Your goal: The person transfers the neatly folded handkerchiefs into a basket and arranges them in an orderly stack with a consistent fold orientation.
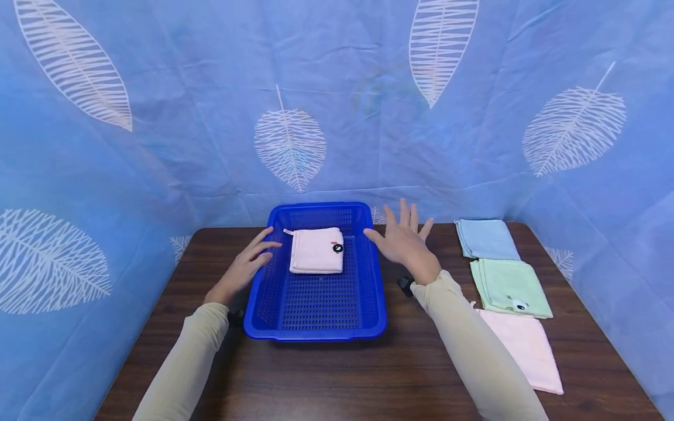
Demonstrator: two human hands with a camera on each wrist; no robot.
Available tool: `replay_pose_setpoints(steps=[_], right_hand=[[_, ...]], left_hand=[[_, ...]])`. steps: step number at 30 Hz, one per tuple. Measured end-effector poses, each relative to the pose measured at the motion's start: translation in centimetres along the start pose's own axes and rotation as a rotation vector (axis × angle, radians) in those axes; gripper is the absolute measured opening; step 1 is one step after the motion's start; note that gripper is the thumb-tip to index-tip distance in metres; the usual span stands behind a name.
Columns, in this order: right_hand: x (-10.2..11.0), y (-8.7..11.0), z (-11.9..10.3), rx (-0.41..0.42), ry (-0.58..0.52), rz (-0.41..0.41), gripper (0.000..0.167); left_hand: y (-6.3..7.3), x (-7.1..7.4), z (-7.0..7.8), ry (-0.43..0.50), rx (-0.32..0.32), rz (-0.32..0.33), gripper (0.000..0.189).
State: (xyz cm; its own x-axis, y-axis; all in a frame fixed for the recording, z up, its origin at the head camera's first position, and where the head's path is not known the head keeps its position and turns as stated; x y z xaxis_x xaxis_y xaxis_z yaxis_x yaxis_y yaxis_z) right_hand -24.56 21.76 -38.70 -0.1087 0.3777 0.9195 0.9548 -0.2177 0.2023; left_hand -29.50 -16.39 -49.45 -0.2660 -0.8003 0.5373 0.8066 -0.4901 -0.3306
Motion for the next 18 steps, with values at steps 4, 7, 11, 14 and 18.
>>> replay_pose_setpoints(steps=[4, 7, 11, 14, 18], right_hand=[[0.2, 0.2, 1.0, 0.004, 0.022, -0.007, 0.090], [0.4, 0.3, 1.7, 0.007, 0.033, -0.018, 0.090], [0.6, 0.6, 2.7, 0.011, 0.032, -0.027, 0.089], [0.8, 0.8, 3.5, 0.012, 0.031, -0.030, 0.090], [0.9, 1.1, 4.3, 0.008, 0.033, -0.026, 0.093]], left_hand=[[0.0, 0.0, 0.1, -0.009, -0.001, -0.003, 0.035], [0.0, 0.0, 0.1, -0.014, 0.000, 0.000, 0.034], [0.0, 0.0, 0.1, -0.017, 0.004, 0.003, 0.032], [0.0, 0.0, 0.1, -0.018, 0.008, 0.002, 0.032], [0.0, 0.0, 0.0, -0.010, 0.010, 0.003, 0.035]])
Point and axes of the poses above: each hand's wrist, its own y-axis away from the middle knuckle, its own x-axis out of the back of the hand, z = x × y, the point moved 1 cm from there along -y, towards the middle knuckle, and after that the axes turned 15 degrees about -x, right-handed, at the moved point
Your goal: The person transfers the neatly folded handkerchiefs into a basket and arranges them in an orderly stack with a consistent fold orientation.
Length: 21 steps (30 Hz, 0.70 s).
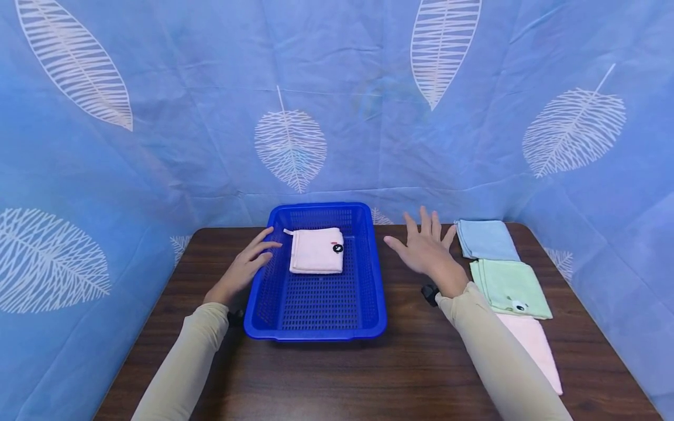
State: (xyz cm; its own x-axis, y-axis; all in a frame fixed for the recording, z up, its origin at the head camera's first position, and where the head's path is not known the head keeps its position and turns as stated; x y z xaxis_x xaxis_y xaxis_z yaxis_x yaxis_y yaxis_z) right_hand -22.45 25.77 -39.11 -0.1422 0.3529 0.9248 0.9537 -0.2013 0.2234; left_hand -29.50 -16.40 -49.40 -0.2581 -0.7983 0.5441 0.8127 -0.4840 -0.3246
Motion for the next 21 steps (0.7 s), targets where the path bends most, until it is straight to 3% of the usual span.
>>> replay_pose_setpoints(steps=[21], right_hand=[[0.2, 2.2, 4.3, -0.042, -0.008, 0.009, 0.098]], left_hand=[[0.1, 0.0, 0.4, 0.005, 0.010, 0.000, 0.038]])
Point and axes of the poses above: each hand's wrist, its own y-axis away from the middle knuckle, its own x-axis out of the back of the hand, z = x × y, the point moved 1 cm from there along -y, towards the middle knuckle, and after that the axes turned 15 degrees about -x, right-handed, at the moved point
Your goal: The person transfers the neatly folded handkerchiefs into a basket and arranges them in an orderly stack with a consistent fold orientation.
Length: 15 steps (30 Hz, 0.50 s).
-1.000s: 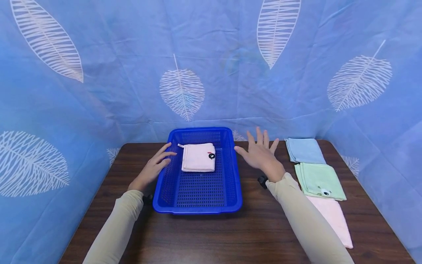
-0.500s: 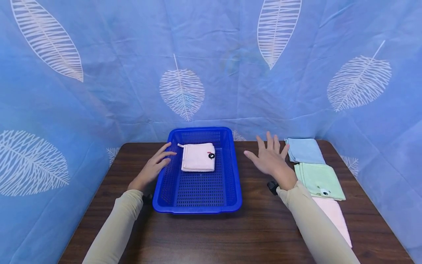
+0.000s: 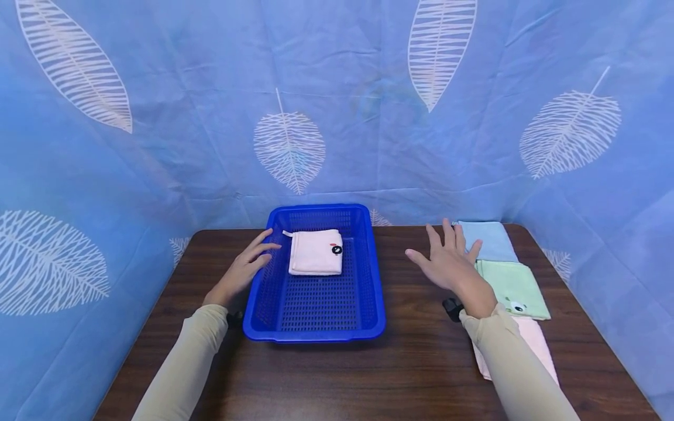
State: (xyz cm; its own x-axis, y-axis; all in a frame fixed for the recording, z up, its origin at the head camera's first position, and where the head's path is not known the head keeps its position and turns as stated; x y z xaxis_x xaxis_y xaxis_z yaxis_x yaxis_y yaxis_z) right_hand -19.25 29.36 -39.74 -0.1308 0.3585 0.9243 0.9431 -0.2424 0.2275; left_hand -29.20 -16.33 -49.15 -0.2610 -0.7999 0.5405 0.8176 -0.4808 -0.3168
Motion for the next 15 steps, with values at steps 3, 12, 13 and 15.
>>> replay_pose_setpoints(steps=[3, 12, 13, 15], right_hand=[[0.1, 0.4, 0.6, -0.014, -0.009, 0.002, 0.099], [0.0, 1.4, 3.1, -0.052, -0.041, 0.028, 0.101], [-0.1, 1.5, 3.4, -0.056, -0.045, 0.025, 0.101], [-0.2, 1.9, 4.0, -0.062, -0.050, 0.023, 0.102]], left_hand=[[0.1, 0.0, 0.0, 0.001, 0.002, -0.002, 0.038], [0.1, 0.0, -0.2, -0.008, 0.004, 0.003, 0.035], [0.0, 0.0, -0.2, -0.007, 0.002, 0.002, 0.036], [0.0, -0.1, -0.2, -0.005, -0.001, -0.001, 0.036]])
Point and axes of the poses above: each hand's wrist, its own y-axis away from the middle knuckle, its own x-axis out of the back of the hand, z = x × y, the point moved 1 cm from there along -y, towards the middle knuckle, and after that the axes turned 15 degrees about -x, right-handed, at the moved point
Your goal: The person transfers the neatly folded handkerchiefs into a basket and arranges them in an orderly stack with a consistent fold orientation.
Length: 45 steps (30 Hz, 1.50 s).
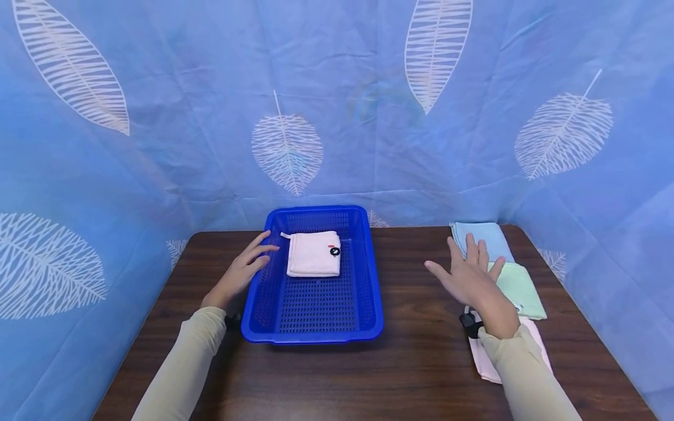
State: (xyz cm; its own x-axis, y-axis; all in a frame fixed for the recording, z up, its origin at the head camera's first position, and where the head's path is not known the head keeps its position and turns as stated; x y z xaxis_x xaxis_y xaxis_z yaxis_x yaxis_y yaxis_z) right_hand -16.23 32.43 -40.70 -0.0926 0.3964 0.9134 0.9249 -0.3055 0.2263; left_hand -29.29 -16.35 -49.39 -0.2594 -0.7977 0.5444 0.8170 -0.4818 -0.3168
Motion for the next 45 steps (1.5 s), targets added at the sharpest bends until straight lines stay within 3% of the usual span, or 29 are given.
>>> replay_pose_setpoints(steps=[12, 25, 45], right_hand=[[-0.6, 1.3, 2.8, -0.046, -0.020, 0.016, 0.102], [-1.1, 2.2, 6.8, -0.115, -0.073, -0.034, 0.103], [-4.4, 3.6, 11.5, -0.202, -0.148, -0.113, 0.105]], left_hand=[[0.2, 0.1, 0.1, 0.006, 0.012, 0.004, 0.036], [-0.1, -0.3, -0.1, 0.008, 0.003, 0.007, 0.037], [0.1, 0.1, 0.4, 0.001, 0.020, -0.003, 0.035]])
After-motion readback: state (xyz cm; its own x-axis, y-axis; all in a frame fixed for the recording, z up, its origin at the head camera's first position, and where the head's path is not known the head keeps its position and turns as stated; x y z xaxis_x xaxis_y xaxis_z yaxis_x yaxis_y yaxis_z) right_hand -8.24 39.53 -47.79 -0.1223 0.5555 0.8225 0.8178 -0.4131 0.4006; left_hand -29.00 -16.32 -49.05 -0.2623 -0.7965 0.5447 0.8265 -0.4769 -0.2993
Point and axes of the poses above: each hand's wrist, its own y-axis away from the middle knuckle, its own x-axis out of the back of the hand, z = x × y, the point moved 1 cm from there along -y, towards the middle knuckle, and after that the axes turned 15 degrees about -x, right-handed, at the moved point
